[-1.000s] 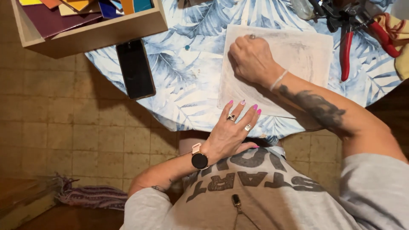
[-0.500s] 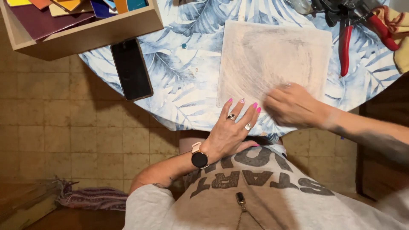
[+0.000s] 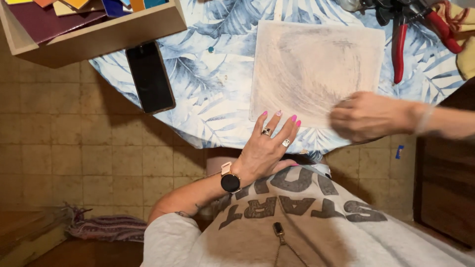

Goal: Sanding the edges of small mosaic tiles on a grinding block

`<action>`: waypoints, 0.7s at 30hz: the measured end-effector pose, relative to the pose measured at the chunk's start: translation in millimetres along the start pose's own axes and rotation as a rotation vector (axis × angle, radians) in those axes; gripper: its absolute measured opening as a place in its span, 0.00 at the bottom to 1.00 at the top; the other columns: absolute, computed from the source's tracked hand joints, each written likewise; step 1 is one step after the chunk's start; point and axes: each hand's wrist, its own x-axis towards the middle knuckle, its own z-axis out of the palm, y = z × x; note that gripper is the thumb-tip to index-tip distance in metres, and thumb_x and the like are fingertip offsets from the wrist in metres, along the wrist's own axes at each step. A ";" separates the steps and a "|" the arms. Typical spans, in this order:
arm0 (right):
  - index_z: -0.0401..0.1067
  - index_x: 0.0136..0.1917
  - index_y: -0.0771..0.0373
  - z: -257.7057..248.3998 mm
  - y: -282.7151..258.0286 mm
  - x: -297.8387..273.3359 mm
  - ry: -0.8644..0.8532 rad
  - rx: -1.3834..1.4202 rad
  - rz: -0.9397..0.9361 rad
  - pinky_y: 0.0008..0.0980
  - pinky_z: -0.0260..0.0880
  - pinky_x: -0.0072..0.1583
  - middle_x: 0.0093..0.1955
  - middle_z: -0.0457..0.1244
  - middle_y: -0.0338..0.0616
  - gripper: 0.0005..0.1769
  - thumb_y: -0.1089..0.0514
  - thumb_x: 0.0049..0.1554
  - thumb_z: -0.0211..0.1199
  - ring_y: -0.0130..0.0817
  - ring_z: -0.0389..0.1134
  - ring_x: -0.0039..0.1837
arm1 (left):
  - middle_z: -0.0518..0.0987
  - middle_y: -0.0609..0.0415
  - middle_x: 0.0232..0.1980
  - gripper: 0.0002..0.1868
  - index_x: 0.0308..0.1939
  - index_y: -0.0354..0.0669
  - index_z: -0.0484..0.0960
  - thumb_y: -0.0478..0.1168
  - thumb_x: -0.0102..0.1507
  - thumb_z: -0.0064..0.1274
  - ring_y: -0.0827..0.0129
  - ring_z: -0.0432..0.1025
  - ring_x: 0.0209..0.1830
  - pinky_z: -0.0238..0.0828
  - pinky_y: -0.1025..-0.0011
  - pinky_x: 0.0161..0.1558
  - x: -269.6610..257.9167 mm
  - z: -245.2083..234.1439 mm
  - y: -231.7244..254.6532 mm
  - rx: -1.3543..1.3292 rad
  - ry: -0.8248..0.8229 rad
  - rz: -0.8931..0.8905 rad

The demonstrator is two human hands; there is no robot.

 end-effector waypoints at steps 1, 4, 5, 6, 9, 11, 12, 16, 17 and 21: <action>0.58 0.31 0.52 -8.3 8.0 -12.0 0.000 0.000 0.000 0.31 0.64 0.35 0.29 0.55 0.34 0.11 0.50 0.53 0.44 0.28 0.55 0.28 | 0.64 0.52 0.57 0.44 0.55 0.42 0.66 0.73 0.49 0.40 0.55 0.61 0.55 0.49 0.54 0.57 0.5 0.0 -0.1 0.000 0.000 0.000; 0.55 0.29 0.53 -25.1 21.8 -32.9 -0.399 -0.146 0.102 0.20 0.64 0.23 0.20 0.49 0.28 0.18 0.46 0.56 0.40 0.20 0.54 0.21 | 0.65 0.52 0.55 0.44 0.54 0.41 0.66 0.73 0.49 0.40 0.56 0.59 0.54 0.51 0.55 0.56 4.4 -5.5 2.1 -0.023 0.030 -0.001; 0.56 0.42 0.56 -27.2 22.3 -28.2 -0.288 -0.168 0.182 0.19 0.65 0.27 0.28 0.53 0.30 0.07 0.53 0.55 0.39 0.20 0.55 0.25 | 0.68 0.51 0.52 0.40 0.50 0.39 0.69 0.69 0.51 0.40 0.56 0.62 0.51 0.51 0.56 0.56 7.4 -11.0 2.9 -0.192 0.085 -0.076; 0.56 0.55 0.59 -30.2 25.4 -21.7 -0.171 -0.195 0.255 0.18 0.66 0.30 0.35 0.56 0.33 0.15 0.60 0.53 0.38 0.20 0.57 0.29 | 0.71 0.50 0.49 0.35 0.46 0.36 0.72 0.65 0.52 0.40 0.56 0.65 0.48 0.51 0.58 0.56 10.4 -16.2 2.4 -0.353 0.144 -0.154; 0.61 0.36 0.61 -33.1 -8.1 25.3 0.458 0.549 0.384 0.18 0.66 0.28 0.28 0.59 0.40 0.10 0.57 0.54 0.41 0.29 0.62 0.28 | 0.73 0.45 0.49 0.24 0.54 0.38 0.60 0.45 0.58 0.46 0.62 0.71 0.44 0.61 0.58 0.56 22.5 -15.8 2.0 -0.624 0.333 -0.292; 0.61 0.34 0.61 -20.9 -18.2 42.4 0.616 0.661 0.393 0.26 0.64 0.33 0.29 0.57 0.40 0.11 0.56 0.54 0.42 0.35 0.61 0.31 | 0.73 0.47 0.45 0.21 0.51 0.38 0.66 0.41 0.56 0.47 0.61 0.71 0.43 0.65 0.63 0.50 30.6 -15.7 1.1 -0.705 0.453 -0.362; 0.61 0.33 0.61 -12.8 -26.5 50.5 0.773 0.792 0.414 0.34 0.61 0.39 0.31 0.56 0.41 0.13 0.55 0.55 0.43 0.41 0.61 0.35 | 0.74 0.50 0.42 0.18 0.48 0.38 0.71 0.38 0.54 0.49 0.60 0.71 0.42 0.68 0.68 0.44 33.3 -15.9 2.5 -0.801 0.559 -0.427; 0.63 0.34 0.61 -20.1 -34.7 61.4 0.881 0.882 0.417 0.31 0.61 0.39 0.31 0.56 0.38 0.12 0.56 0.55 0.43 0.37 0.61 0.35 | 0.75 0.52 0.40 0.17 0.46 0.40 0.73 0.34 0.53 0.49 0.63 0.73 0.39 0.70 0.72 0.41 39.7 -14.5 0.8 -0.908 0.592 -0.455; 0.64 0.34 0.61 -14.5 -34.3 61.9 0.898 0.923 0.426 0.30 0.61 0.39 0.30 0.56 0.38 0.12 0.56 0.55 0.43 0.36 0.61 0.35 | 0.76 0.53 0.39 0.16 0.45 0.41 0.74 0.34 0.53 0.49 0.64 0.73 0.38 0.70 0.74 0.40 39.8 -13.7 1.1 -0.932 0.592 -0.472; 0.63 0.32 0.63 -17.2 -39.8 64.3 0.975 0.980 0.463 0.32 0.60 0.38 0.27 0.54 0.43 0.15 0.58 0.57 0.43 0.36 0.57 0.31 | 0.77 0.51 0.36 0.13 0.42 0.40 0.76 0.32 0.52 0.49 0.62 0.73 0.35 0.70 0.73 0.36 41.1 -14.0 2.7 -0.947 0.631 -0.484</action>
